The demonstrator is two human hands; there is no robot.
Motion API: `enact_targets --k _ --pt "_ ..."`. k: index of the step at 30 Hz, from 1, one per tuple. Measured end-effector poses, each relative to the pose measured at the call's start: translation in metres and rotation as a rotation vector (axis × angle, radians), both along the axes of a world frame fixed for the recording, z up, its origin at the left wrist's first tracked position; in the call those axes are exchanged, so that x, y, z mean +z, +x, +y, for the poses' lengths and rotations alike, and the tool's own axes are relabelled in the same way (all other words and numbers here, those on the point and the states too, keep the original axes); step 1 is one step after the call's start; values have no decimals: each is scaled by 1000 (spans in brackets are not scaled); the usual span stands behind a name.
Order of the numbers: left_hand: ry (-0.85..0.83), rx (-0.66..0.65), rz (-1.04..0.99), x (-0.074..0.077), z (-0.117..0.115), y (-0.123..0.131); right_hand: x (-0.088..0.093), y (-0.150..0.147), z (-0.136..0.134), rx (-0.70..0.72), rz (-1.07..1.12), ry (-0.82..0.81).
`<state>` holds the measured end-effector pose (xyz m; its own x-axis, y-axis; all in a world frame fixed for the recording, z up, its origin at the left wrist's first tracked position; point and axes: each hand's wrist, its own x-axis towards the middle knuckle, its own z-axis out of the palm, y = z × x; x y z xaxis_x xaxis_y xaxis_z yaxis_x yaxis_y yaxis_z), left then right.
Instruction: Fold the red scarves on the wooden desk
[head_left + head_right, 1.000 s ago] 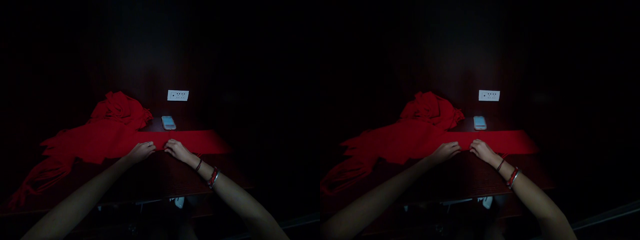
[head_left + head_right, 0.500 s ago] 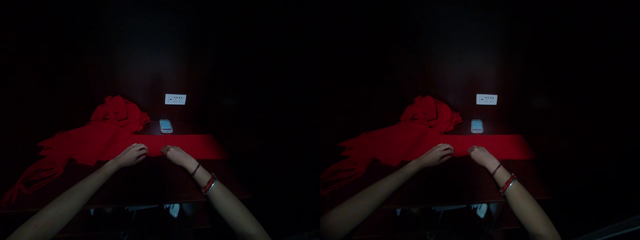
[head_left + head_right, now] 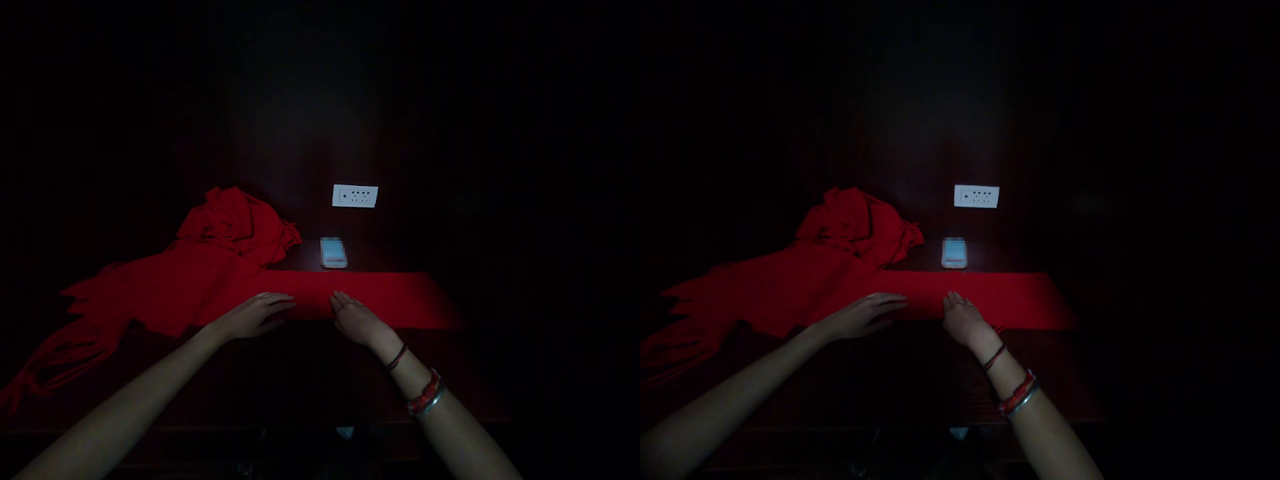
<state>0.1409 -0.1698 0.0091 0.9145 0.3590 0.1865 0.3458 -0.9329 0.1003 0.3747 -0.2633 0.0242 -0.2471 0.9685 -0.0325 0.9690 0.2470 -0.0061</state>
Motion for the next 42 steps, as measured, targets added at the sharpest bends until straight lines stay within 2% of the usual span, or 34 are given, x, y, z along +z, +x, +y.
enact_targets --k 3,8,13,21,24,27,30,33,37,42 --pt "28 4 -2 3 -3 2 -1 6 -3 -14 -30 -1" --pt "109 -5 8 3 -3 4 -7 8 -5 -1 -79 88" --pt "220 -2 32 2 -3 7 -12 -4 -6 86 -67 260" --pt "327 -18 89 9 -5 9 -20 -22 -6 142 -44 342" --pt "302 -36 117 13 -1 2 -16 -36 -4 180 -23 361" --pt "250 -40 148 18 3 -6 -14 -51 1 191 -94 278" --pt "203 35 205 25 5 -14 -13 -60 4 165 -158 240" --pt "174 133 256 28 5 -25 -12 -70 5 161 -142 313" --pt "225 229 220 20 3 -46 -12 -92 10 207 -154 320" --pt "326 244 140 8 3 -70 -14 -113 22 226 -190 286"
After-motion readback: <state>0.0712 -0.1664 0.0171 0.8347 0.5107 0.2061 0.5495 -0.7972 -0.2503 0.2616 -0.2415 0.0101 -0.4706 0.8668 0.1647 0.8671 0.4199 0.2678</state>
